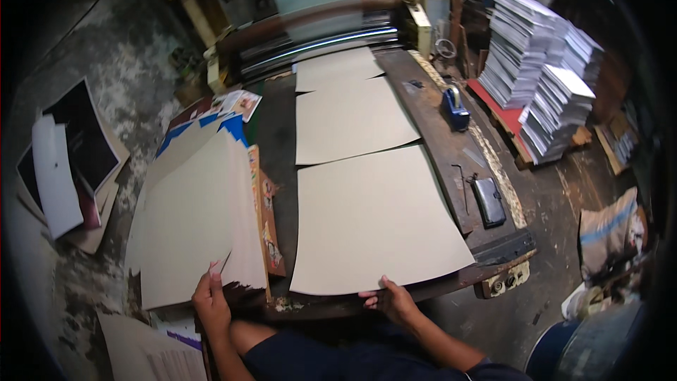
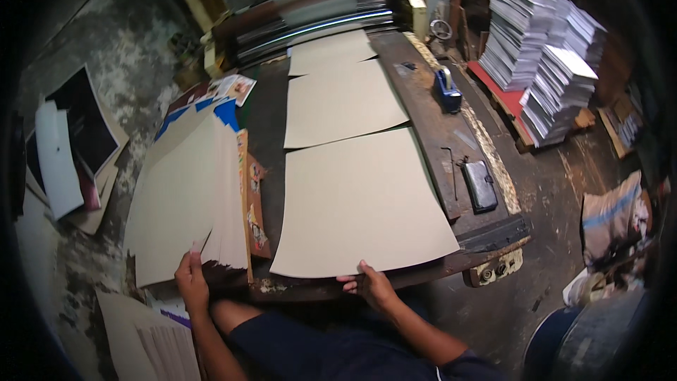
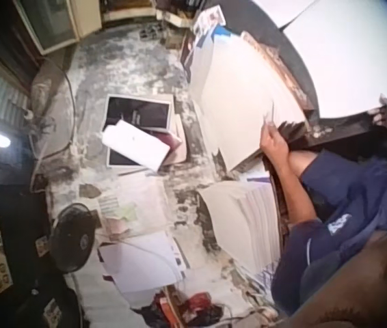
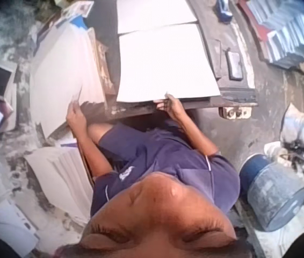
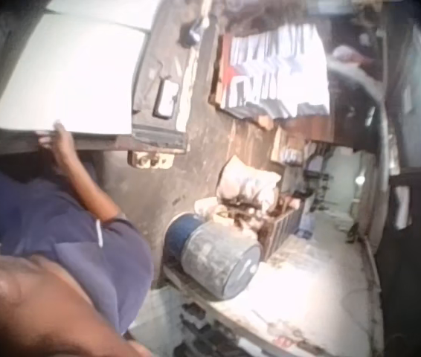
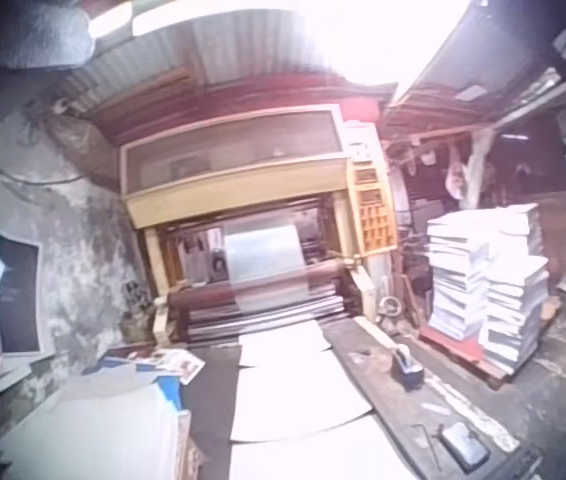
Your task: The person places sheets of paper onto the feed of a printing or processing machine, aligning them by hand before they are pulled through.
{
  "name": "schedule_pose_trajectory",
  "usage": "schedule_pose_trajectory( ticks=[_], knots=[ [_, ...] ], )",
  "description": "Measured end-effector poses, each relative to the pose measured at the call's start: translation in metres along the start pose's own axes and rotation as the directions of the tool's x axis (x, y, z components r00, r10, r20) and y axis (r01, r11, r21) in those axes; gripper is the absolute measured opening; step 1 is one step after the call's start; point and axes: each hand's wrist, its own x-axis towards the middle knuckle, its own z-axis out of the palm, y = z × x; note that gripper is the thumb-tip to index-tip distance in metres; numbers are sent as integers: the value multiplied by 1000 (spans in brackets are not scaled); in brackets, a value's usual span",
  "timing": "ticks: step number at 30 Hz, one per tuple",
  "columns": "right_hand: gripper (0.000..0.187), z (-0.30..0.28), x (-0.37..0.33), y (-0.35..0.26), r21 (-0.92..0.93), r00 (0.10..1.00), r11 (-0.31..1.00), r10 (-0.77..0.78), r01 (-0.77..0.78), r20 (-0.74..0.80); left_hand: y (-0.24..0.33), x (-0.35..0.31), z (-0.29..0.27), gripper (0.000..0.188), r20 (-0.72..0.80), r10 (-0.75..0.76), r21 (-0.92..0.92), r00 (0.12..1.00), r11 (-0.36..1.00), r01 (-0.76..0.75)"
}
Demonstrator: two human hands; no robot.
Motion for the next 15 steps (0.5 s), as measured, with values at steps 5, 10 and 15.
schedule_pose_trajectory(
  ticks=[5, 10, 15],
  knots=[
    [40, -13, 36, 8, 65, 962, 969, -224, 237, -157, 19, 18, 8, 37, -248, -368, -722, 896, 687, 82],
    [39, 15, 27, -6, 69, 930, 961, -241, 269, -276, 46, -6, 7, 32, -144, 13, -306, 990, 950, -57],
    [55, 46, -3, -38, 70, 959, 963, -266, 260, 96, 58, -19, -17, 20, 172, 398, -284, 901, 896, -342]
  ],
)
